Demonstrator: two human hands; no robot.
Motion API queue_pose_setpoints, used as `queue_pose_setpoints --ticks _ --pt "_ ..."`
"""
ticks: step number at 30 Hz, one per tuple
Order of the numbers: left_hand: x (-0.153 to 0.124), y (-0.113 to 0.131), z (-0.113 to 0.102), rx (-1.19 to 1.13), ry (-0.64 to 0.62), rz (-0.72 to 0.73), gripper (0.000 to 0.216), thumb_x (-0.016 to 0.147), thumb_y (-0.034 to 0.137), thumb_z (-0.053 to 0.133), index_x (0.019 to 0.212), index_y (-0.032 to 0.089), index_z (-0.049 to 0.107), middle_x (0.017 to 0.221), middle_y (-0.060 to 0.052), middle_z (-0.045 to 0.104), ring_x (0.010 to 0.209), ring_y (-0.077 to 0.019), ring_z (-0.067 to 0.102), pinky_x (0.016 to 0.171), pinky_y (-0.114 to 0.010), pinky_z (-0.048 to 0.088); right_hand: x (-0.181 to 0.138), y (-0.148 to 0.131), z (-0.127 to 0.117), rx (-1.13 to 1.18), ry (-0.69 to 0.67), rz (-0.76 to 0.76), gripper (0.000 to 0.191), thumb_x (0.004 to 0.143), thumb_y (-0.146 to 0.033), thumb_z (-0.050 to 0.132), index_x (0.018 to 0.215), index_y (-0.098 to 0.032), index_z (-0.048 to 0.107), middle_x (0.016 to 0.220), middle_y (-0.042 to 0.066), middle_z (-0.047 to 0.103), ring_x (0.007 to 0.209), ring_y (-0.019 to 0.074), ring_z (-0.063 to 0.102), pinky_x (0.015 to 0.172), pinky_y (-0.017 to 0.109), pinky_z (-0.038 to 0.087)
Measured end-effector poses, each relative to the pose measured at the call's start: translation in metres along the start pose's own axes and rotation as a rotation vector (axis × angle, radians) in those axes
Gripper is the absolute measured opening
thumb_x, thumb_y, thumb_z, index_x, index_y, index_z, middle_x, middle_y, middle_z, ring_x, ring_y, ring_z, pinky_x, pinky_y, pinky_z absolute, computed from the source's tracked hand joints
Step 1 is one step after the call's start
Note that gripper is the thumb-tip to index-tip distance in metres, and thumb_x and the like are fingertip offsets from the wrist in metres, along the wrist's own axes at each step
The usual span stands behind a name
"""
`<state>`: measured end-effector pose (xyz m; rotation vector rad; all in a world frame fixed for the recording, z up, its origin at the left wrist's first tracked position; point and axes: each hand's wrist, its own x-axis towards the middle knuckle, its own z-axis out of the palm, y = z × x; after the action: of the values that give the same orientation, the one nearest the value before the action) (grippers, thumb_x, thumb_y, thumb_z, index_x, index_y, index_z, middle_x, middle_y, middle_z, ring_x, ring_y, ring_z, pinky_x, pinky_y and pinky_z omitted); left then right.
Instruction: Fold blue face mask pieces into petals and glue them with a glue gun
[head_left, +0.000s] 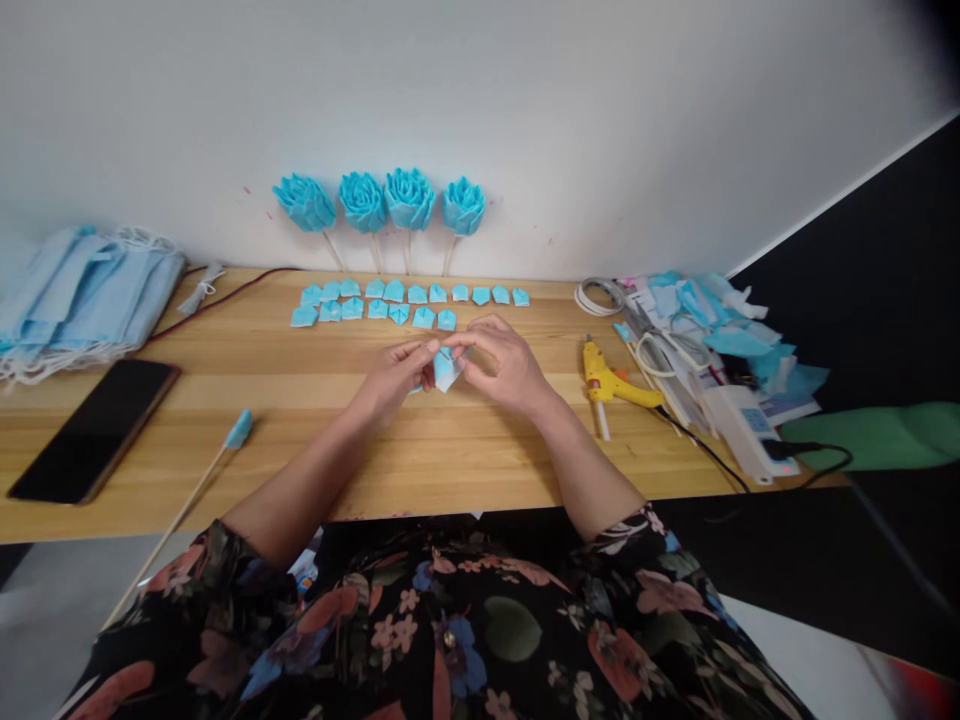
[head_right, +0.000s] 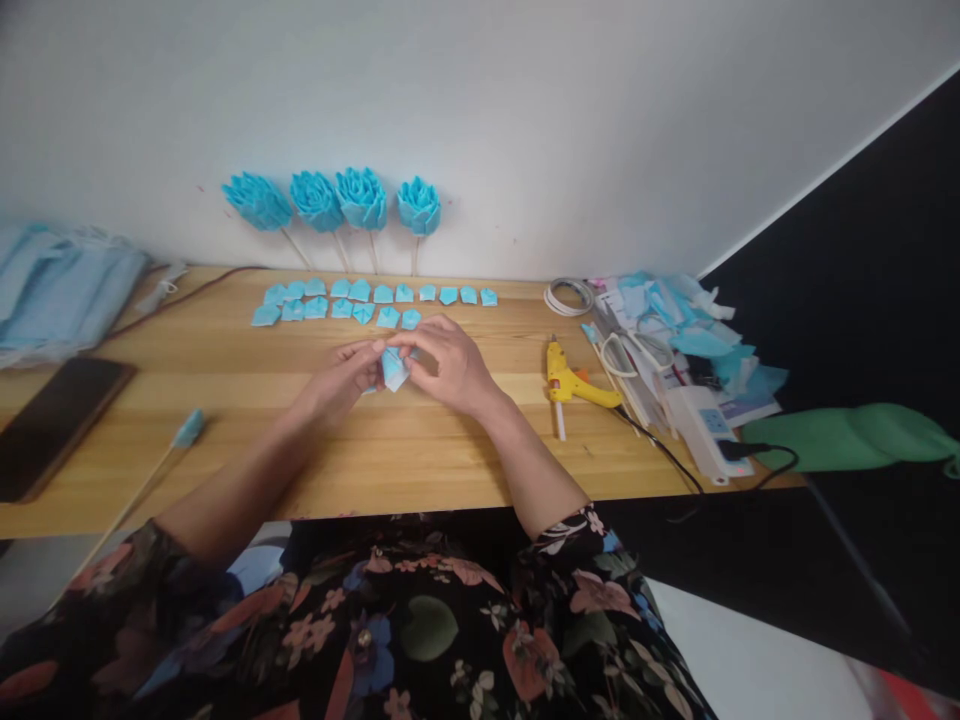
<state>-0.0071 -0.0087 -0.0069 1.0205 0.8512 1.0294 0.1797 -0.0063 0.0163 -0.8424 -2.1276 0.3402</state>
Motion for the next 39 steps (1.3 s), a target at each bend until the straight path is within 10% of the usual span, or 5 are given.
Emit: queue_pose_setpoints --ticks 13,20,26,39 --pt "0.000 0.001 -0.003 0.080 0.104 0.010 0.023 0.073 0.038 0.073 0.069 0.016 0.068 0.057 0.001 0.057 0.052 -0.0094 0.048 0.054 -0.024 0.037 -0.001 -0.006 -0.003 0.103 -0.014 0.055 0.022 0.088 -0.021 0.054 0.105 -0.029 0.065 0.092 0.001 0.071 0.096 0.0221 0.060 0.091 0.043 0.047" --pt "0.000 0.002 -0.001 0.030 0.164 0.030 0.024 0.073 0.038 0.073 0.069 0.016 0.067 0.054 0.002 0.056 0.051 -0.0088 0.048 0.054 -0.023 0.037 -0.001 0.004 0.005 0.450 0.218 0.453 0.031 0.091 -0.042 0.055 0.115 -0.024 0.063 0.110 0.005 0.070 0.108 0.0196 0.062 0.098 0.038 0.046" --pt "0.001 0.001 -0.002 0.034 0.183 0.050 0.026 0.073 0.039 0.073 0.066 0.016 0.065 0.052 0.002 0.055 0.050 -0.0083 0.047 0.053 -0.023 0.036 -0.003 0.010 0.019 0.773 0.112 0.733 0.038 0.085 -0.052 0.059 0.104 -0.021 0.068 0.099 0.004 0.069 0.094 0.0176 0.063 0.083 0.032 0.051" --pt "0.000 0.003 0.000 0.189 0.216 0.108 0.028 0.073 0.043 0.071 0.063 0.017 0.064 0.054 0.002 0.054 0.051 -0.0093 0.046 0.055 -0.024 0.039 -0.001 -0.005 0.025 0.865 -0.041 0.756 0.028 0.075 -0.042 0.070 0.089 -0.018 0.064 0.085 0.003 0.068 0.081 0.0161 0.060 0.079 0.033 0.047"
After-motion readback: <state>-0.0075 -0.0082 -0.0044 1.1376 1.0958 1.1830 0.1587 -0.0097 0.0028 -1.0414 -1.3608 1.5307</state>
